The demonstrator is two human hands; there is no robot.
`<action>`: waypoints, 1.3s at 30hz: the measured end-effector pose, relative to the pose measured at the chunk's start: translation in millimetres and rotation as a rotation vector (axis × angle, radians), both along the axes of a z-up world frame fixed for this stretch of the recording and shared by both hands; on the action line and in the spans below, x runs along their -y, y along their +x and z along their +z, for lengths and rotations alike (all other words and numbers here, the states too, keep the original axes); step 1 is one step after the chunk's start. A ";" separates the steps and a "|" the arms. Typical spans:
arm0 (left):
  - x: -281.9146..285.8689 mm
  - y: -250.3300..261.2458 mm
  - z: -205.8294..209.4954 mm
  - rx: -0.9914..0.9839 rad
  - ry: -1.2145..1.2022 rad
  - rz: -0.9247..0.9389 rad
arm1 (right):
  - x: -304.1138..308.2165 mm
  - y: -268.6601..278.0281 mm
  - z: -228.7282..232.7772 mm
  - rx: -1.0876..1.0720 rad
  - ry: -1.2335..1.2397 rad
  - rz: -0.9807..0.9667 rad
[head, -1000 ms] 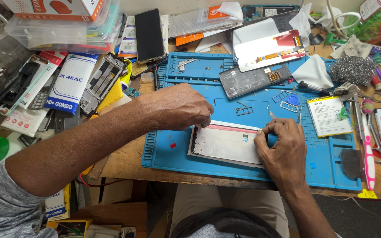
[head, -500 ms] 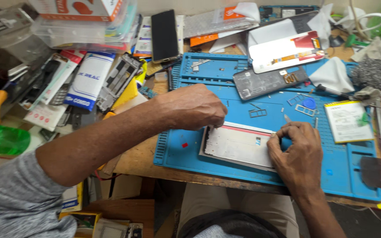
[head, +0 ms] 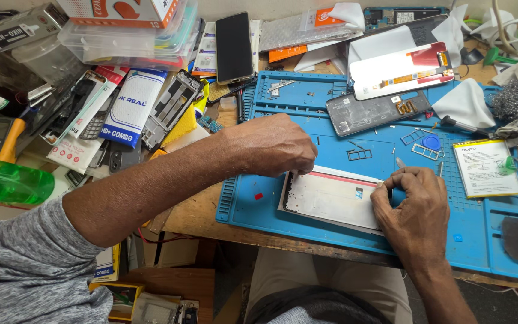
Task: The person works on a disassembled smartphone, using a metal tool to pry and adjust internal components. They apply red tape to the phone's frame and then apply glue from a yellow tube along the edges of the device. The person also handles a separate screen assembly and a battery, inspecting them before setting them aside.
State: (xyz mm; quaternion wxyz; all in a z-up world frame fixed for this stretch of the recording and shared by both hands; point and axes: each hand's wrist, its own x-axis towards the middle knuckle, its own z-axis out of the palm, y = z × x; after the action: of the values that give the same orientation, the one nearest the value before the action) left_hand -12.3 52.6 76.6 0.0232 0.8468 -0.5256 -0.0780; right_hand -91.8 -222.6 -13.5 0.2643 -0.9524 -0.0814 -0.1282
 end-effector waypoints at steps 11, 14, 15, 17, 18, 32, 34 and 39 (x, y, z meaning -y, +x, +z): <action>11.3 -9.0 19.0 -0.085 0.208 0.135 | -2.9 2.7 10.7 -0.009 -0.010 -0.004; 9.2 -9.8 20.5 -0.064 0.182 0.109 | -2.8 7.4 17.6 -0.009 -0.017 0.014; 8.4 -9.5 20.1 -0.052 0.164 0.091 | -2.3 8.3 20.5 -0.029 -0.018 0.021; 7.6 -9.8 18.4 -0.019 0.174 0.078 | -2.0 10.8 26.6 -0.066 -0.019 0.041; 7.0 -9.9 17.5 -0.001 0.179 0.073 | -2.0 13.2 29.5 -0.098 -0.028 0.031; 7.7 -11.5 12.9 0.003 0.194 0.059 | 22.9 -6.3 40.4 0.001 -0.085 0.288; 8.7 -11.9 14.2 0.003 0.195 0.062 | 21.1 -5.2 38.2 0.001 -0.140 0.323; 9.6 -13.4 19.4 -0.030 0.200 0.108 | 26.1 -2.1 38.5 0.064 -0.202 0.387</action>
State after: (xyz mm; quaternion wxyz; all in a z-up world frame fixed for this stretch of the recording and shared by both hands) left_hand -25.7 42.9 96.0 -0.0494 0.8708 -0.4682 -0.1416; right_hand -93.9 -248.7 24.9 0.1846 -0.9361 -0.2833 -0.0967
